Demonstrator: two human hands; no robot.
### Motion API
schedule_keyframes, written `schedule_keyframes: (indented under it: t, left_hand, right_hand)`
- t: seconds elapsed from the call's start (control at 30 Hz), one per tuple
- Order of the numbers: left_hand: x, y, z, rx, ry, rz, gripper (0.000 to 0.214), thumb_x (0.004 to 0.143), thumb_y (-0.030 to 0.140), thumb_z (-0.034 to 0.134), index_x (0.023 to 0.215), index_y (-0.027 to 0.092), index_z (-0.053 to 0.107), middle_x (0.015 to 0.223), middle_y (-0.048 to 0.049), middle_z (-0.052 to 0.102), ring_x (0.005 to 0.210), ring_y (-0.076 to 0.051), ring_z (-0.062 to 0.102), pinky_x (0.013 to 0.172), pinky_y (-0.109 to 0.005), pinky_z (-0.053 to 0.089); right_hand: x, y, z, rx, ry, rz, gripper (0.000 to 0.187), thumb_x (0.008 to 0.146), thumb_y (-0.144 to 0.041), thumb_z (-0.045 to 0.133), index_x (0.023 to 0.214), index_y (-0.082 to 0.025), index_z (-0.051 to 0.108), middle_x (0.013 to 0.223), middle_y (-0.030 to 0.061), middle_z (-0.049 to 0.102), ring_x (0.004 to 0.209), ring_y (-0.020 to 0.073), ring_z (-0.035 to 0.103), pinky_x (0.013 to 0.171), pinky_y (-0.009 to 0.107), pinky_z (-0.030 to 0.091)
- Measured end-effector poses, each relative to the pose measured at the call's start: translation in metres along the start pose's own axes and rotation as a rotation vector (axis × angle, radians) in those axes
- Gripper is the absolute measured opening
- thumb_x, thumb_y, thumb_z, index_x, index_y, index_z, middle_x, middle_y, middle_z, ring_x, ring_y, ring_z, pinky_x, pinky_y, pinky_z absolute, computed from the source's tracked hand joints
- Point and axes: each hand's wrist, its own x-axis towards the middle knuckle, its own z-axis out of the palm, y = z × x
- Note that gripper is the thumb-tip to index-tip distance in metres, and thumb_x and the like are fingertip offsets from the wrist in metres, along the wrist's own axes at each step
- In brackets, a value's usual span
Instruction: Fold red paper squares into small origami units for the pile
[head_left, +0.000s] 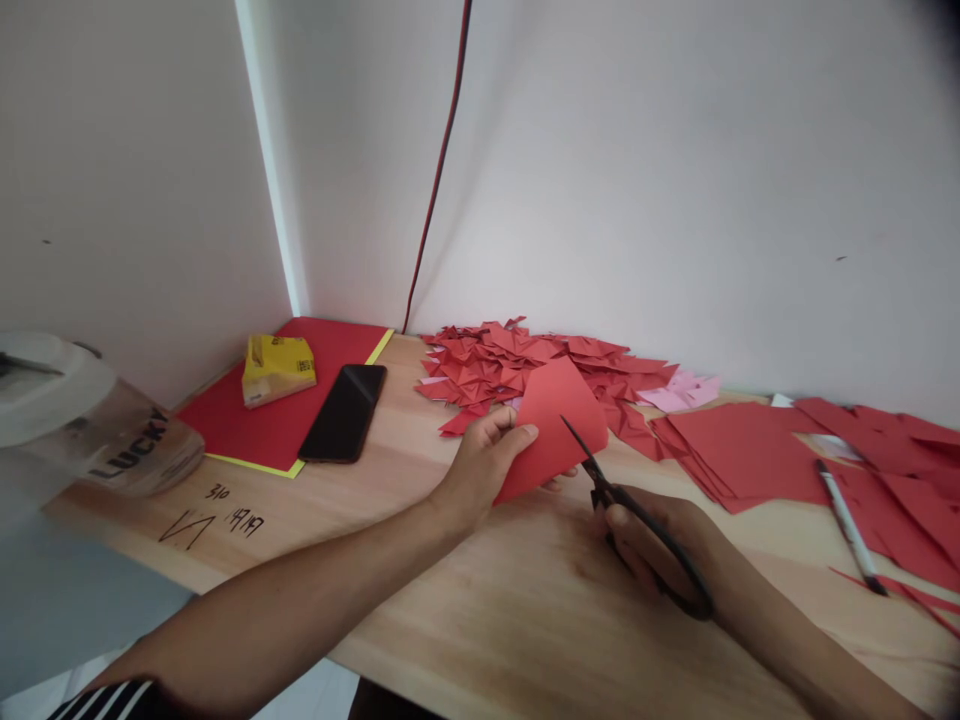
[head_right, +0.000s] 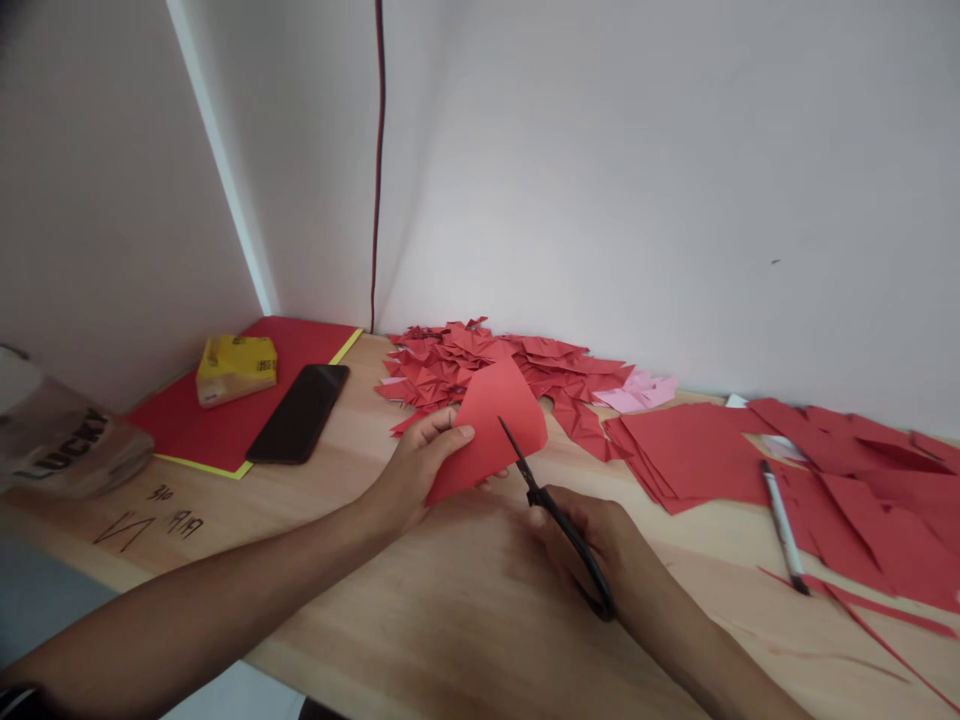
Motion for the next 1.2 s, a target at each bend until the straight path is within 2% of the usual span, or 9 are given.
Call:
schedule_keyframes:
  t: [0.3,0.53,0.77,1.0,1.2]
  left_hand:
    - [0.002,-0.004,-0.002,-0.001,-0.026,0.004,0.024,0.079,0.035,0.065,0.086,0.015,0.054,0.07,-0.0066,0.07,0.063,-0.022,0.072,0.054,-0.027,0.056]
    - [-0.001,-0.003,0.0,-0.006,-0.047,-0.023,0.023,0.079,0.034,0.065,0.085,0.015,0.054,0.065,-0.0065,0.07,0.058,-0.021,0.07,0.053,-0.027,0.055]
    - [-0.001,-0.003,-0.001,-0.006,-0.059,-0.025,0.025,0.077,0.035,0.067,0.085,0.015,0.055,0.067,-0.0062,0.07,0.06,-0.021,0.071,0.054,-0.027,0.055]
    - [-0.001,-0.003,-0.001,-0.005,-0.057,-0.021,0.024,0.077,0.034,0.066,0.084,0.015,0.054,0.068,-0.0068,0.07,0.059,-0.022,0.071,0.054,-0.029,0.056]
    - [0.0,-0.004,-0.002,-0.024,-0.054,-0.035,0.023,0.077,0.033,0.066,0.084,0.014,0.054,0.065,-0.0071,0.07,0.059,-0.023,0.071,0.052,-0.028,0.055]
  right_hand:
    - [-0.009,-0.012,-0.007,0.032,-0.066,-0.121,0.053,0.085,-0.071,0.047,0.068,-0.021,0.05,0.057,0.001,0.052,0.05,0.0135,0.044,0.047,0.029,0.032]
    - [-0.004,0.0,-0.009,0.029,-0.118,-0.099,0.056,0.086,-0.074,0.041,0.082,-0.02,0.055,0.057,-0.0002,0.052,0.051,0.0128,0.045,0.049,0.028,0.033]
    - [-0.006,-0.002,-0.008,0.01,-0.098,-0.124,0.057,0.084,-0.075,0.043,0.081,-0.019,0.055,0.058,-0.0001,0.053,0.053,0.0131,0.045,0.05,0.028,0.033]
    - [-0.013,-0.013,-0.007,-0.022,-0.02,-0.123,0.054,0.088,-0.071,0.042,0.073,-0.02,0.054,0.056,0.0002,0.051,0.05,0.0131,0.043,0.048,0.028,0.03]
    - [-0.007,0.001,-0.003,-0.01,-0.027,-0.084,0.054,0.091,-0.068,0.039,0.076,-0.019,0.055,0.052,-0.0016,0.049,0.046,0.0118,0.041,0.047,0.027,0.027]
